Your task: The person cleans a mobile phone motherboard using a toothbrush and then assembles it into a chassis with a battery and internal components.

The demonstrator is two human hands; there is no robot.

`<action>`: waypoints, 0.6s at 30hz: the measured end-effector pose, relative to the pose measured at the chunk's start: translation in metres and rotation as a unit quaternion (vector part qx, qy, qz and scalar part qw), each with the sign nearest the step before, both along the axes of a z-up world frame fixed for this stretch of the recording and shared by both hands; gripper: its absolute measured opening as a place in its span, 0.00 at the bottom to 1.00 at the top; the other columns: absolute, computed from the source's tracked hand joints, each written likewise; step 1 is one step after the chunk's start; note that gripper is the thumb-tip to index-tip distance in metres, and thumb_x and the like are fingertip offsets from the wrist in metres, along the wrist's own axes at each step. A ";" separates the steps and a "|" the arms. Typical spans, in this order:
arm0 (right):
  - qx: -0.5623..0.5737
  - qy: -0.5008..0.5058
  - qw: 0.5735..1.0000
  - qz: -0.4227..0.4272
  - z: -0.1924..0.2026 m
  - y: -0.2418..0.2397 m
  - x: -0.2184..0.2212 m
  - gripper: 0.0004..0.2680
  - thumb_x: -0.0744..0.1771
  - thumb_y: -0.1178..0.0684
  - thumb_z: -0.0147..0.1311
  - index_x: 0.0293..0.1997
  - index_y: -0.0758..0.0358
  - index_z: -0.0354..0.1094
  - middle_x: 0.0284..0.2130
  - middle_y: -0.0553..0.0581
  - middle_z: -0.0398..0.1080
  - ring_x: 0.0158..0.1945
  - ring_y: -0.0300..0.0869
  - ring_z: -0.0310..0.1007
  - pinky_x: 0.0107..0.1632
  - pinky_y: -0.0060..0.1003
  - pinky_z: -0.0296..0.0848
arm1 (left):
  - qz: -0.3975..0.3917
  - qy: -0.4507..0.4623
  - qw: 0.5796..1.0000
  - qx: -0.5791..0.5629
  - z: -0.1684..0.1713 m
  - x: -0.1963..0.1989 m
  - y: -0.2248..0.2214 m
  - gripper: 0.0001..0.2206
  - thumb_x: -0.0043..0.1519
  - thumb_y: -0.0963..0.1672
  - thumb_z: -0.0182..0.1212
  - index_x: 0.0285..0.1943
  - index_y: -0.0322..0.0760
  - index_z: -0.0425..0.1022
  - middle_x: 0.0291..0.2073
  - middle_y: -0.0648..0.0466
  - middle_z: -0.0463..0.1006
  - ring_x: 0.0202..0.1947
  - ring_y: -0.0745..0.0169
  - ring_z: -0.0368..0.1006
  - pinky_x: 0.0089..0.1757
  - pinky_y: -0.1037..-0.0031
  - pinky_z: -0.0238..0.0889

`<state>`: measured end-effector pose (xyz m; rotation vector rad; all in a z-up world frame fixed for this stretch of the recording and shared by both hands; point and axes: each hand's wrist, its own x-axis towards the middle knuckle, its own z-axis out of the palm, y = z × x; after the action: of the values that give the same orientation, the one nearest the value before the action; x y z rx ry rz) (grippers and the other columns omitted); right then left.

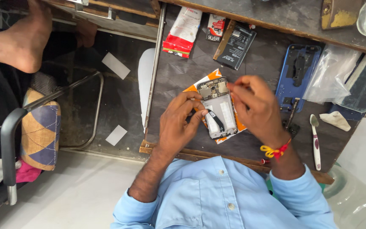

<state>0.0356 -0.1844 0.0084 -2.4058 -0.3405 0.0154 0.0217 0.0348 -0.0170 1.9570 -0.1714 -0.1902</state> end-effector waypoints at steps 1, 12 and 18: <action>-0.014 -0.010 1.000 0.000 0.000 0.001 -0.007 0.13 0.64 0.68 0.58 0.53 0.65 0.74 0.47 0.61 0.69 0.44 0.50 0.75 0.46 0.39 0.74 | -0.010 -0.033 0.999 0.026 0.000 0.000 0.000 0.06 0.61 0.43 0.68 0.40 0.36 0.77 0.50 0.56 0.78 0.41 0.59 0.75 0.39 0.71 0.70; -0.023 -0.020 1.000 -0.002 -0.016 0.006 -0.021 0.19 0.62 0.72 0.53 0.57 0.64 0.75 0.44 0.61 0.67 0.45 0.49 0.69 0.46 0.40 0.74 | -0.035 -0.102 0.990 0.088 -0.007 -0.004 -0.002 0.06 0.64 0.43 0.66 0.41 0.36 0.75 0.56 0.58 0.78 0.41 0.59 0.74 0.40 0.69 0.70; 0.042 0.014 0.999 -0.026 -0.017 0.003 -0.021 0.18 0.62 0.73 0.51 0.56 0.67 0.74 0.47 0.63 0.68 0.46 0.48 0.73 0.47 0.38 0.74 | -0.025 -0.086 0.994 0.059 -0.009 -0.004 -0.002 0.06 0.63 0.43 0.67 0.41 0.36 0.75 0.54 0.56 0.79 0.39 0.58 0.74 0.39 0.69 0.69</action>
<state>0.0143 -0.1817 -0.0085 -2.3287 -0.2617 0.0104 0.0182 0.0328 -0.0264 2.0886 -0.3292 -0.0662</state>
